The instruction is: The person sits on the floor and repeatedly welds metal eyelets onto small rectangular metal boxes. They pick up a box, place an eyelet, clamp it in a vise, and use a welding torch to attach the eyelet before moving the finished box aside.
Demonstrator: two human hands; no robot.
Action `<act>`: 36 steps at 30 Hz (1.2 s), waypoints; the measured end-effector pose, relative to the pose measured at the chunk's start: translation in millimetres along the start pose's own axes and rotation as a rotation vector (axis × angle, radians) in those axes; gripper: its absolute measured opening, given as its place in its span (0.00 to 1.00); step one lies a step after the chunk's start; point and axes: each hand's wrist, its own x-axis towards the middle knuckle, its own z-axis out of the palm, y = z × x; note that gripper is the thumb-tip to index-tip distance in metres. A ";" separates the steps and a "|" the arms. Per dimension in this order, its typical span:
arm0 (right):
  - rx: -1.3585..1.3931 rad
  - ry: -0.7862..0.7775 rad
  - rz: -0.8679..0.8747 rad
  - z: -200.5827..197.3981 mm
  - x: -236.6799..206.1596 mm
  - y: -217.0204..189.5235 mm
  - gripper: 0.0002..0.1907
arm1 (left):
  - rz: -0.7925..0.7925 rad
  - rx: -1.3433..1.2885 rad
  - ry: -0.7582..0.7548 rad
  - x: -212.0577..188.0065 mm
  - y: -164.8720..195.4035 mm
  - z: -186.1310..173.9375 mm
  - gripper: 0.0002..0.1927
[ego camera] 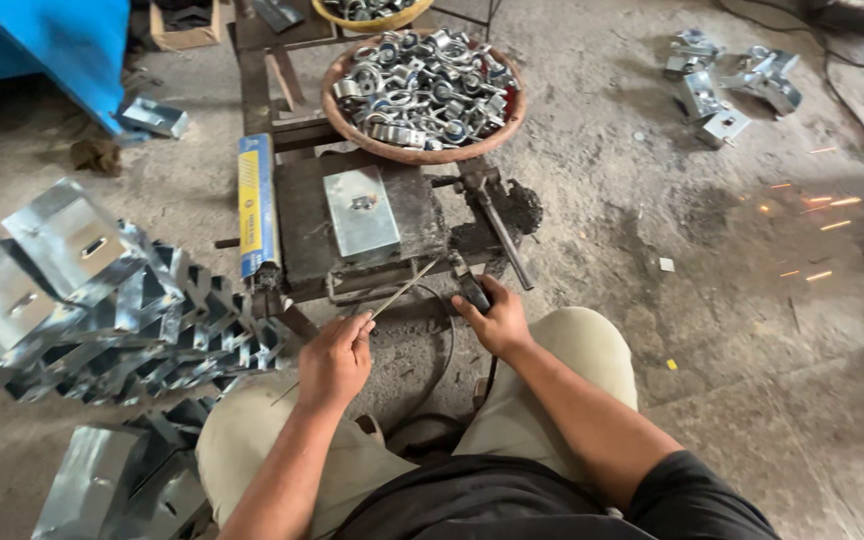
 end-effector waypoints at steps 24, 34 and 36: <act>0.217 -0.237 0.367 4.9 36.1 40.8 0.40 | -0.085 0.195 -0.303 16.1 -24.3 14.1 0.13; 1.132 -0.631 0.374 6.6 -2.2 -3.4 0.22 | 0.022 0.488 0.176 90.8 -29.3 -52.6 0.06; 1.226 -0.718 0.391 7.7 -9.9 -14.4 0.22 | 0.002 0.471 0.214 105.0 -30.0 -49.0 0.07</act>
